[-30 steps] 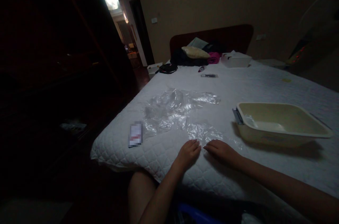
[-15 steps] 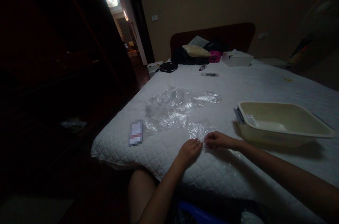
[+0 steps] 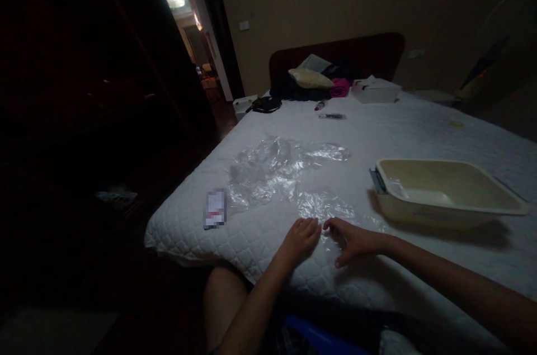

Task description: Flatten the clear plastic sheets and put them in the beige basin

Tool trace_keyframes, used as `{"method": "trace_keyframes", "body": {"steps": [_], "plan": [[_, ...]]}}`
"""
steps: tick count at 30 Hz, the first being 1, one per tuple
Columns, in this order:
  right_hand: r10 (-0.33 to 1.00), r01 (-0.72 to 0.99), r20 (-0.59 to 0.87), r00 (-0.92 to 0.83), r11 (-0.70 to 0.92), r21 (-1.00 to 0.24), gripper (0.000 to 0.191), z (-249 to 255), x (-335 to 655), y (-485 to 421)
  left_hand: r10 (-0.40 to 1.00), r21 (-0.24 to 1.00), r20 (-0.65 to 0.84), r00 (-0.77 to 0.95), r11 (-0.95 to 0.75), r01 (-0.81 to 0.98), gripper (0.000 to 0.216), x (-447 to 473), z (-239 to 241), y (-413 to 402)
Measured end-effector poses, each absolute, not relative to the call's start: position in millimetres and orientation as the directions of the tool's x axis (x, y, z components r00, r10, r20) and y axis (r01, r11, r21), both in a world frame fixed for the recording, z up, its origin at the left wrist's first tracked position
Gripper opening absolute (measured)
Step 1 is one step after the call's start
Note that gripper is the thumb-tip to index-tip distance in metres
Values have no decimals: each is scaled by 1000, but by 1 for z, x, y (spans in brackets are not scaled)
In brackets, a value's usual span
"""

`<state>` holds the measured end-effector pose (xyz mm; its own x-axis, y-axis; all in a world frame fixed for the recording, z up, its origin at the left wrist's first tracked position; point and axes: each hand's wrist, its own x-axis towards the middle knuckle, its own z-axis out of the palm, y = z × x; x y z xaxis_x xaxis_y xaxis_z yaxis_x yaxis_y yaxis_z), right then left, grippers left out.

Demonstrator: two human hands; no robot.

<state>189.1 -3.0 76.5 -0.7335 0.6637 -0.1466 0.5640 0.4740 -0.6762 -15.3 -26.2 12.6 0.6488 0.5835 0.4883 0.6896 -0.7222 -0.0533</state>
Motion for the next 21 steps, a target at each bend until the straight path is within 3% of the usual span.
{"method": "trace_keyframes", "body": {"steps": [2,7,10,16,21], "plan": [[653,570,-57,-755,612,-549,80,73,192,-11,570,-52,508,646,-728,684,28,-14,11,-29],[592,552,9,-806,757,-348,53,73,197,-28,570,20,580,582,-724,689,22,-13,8,-36],[520,488,49,-853,826,-282,45,74,196,-30,556,38,584,591,-746,664,23,-13,4,-36],[415,388,117,-902,899,-204,59,67,203,-23,553,74,576,602,-769,635,24,-16,4,-36],[453,430,190,-871,890,-150,39,61,216,-20,549,74,595,588,-765,640,24,-13,6,-39]]}}
